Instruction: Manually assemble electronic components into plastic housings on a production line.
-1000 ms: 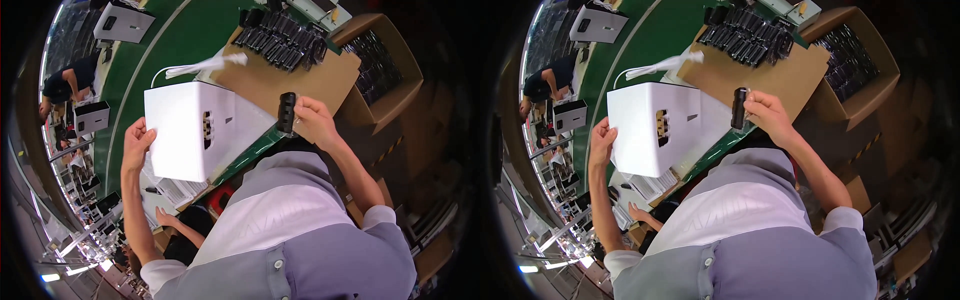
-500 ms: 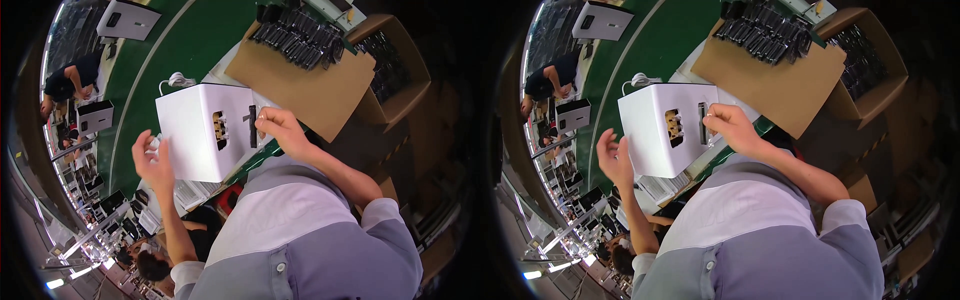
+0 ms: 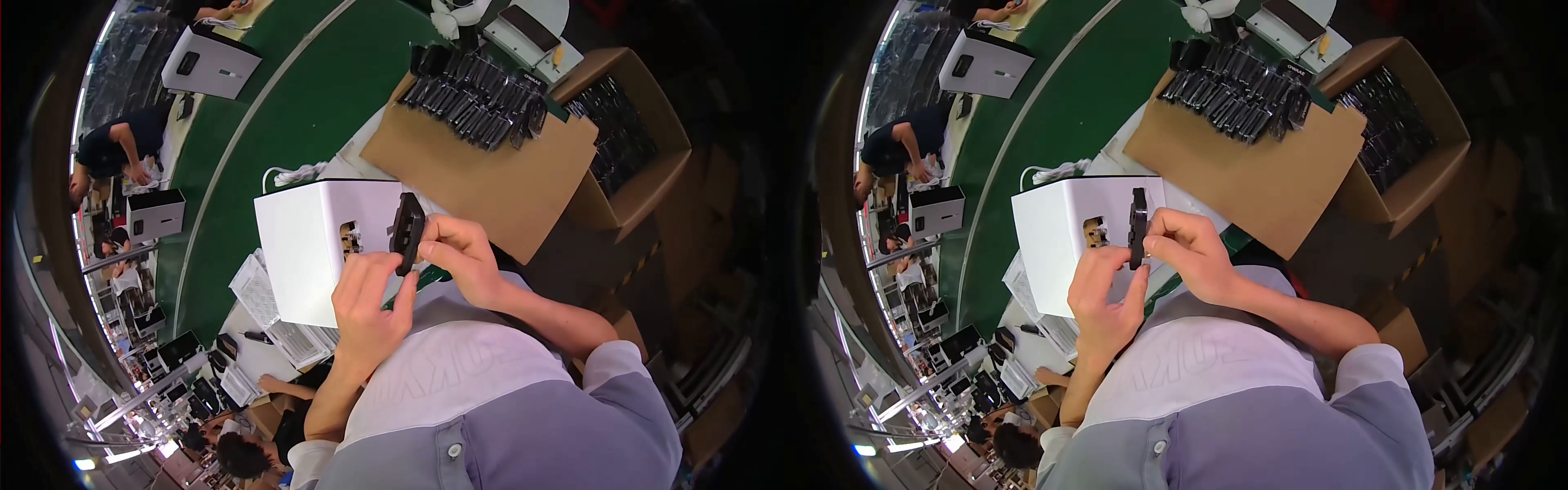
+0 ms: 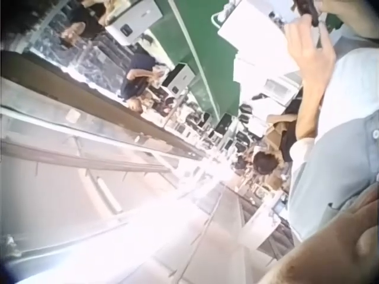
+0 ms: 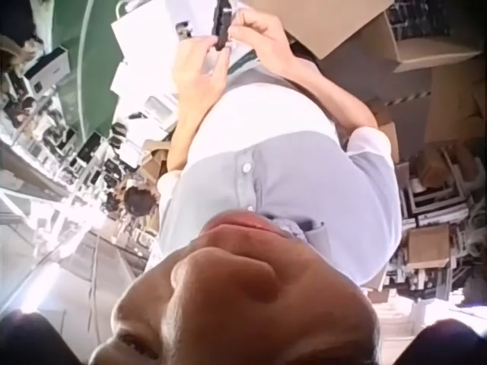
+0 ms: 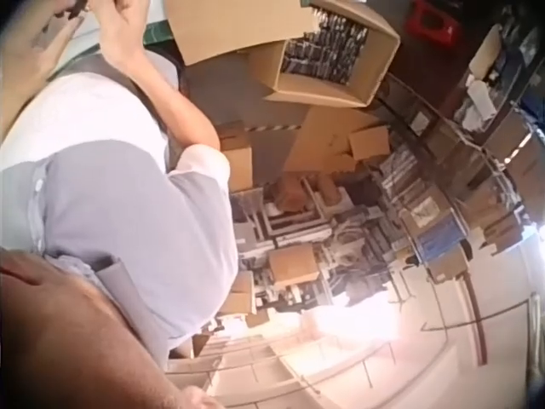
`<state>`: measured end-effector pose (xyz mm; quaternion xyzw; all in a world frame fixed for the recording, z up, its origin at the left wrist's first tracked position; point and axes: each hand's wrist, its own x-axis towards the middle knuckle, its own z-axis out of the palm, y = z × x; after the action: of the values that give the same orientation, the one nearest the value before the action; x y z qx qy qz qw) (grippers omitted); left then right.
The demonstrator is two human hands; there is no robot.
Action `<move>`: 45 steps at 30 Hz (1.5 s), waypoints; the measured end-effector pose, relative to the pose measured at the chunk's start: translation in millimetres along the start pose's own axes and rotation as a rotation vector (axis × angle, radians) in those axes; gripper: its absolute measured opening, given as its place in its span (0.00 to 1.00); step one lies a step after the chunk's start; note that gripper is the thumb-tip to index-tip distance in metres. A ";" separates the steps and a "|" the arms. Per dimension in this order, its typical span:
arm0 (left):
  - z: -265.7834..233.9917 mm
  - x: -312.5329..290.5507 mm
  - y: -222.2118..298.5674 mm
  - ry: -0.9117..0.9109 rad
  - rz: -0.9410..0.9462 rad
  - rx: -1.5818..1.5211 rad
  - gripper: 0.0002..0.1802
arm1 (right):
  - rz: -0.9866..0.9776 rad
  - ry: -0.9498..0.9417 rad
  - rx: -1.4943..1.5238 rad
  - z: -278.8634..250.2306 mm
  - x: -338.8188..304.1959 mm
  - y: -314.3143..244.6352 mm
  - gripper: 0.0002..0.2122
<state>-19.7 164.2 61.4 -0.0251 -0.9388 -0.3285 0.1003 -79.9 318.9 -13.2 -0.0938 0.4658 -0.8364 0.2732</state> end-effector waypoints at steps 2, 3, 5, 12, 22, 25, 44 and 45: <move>5.5 5.5 -1.1 0.060 0.125 0.075 0.13 | 0.034 -0.009 0.160 -0.8 0.3 0.0 0.06; 7.0 5.9 1.1 0.059 0.127 0.075 0.13 | 0.033 -0.008 0.160 -1.7 0.0 -2.8 0.06; 6.9 5.2 5.0 0.076 0.103 0.086 0.15 | 0.029 -0.026 0.240 -3.9 -0.7 -9.8 0.01; -18.0 13.9 11.0 -0.079 -0.117 -0.162 0.10 | -0.376 0.043 -0.360 -44.0 20.6 -48.0 0.22; -32.8 0.4 -27.3 -0.143 -0.571 -0.895 0.09 | -0.522 -0.058 -0.567 -34.6 22.3 -49.5 0.07; -33.8 1.7 -23.4 -0.132 -0.600 -1.010 0.09 | -0.628 -0.069 -0.644 -34.1 16.7 -45.4 0.10; -32.6 -19.4 -38.2 -0.205 -0.669 -1.250 0.11 | -0.348 -0.392 -0.514 -22.3 13.0 -62.4 0.09; -31.5 -19.9 -38.1 -0.199 -0.676 -1.255 0.12 | -0.329 -0.387 -0.513 -22.2 11.5 -63.3 0.09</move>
<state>1.0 115.2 58.1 0.1844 -0.5343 -0.8153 -0.1261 -122.0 355.2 26.1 -0.3896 0.5788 -0.6919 0.1856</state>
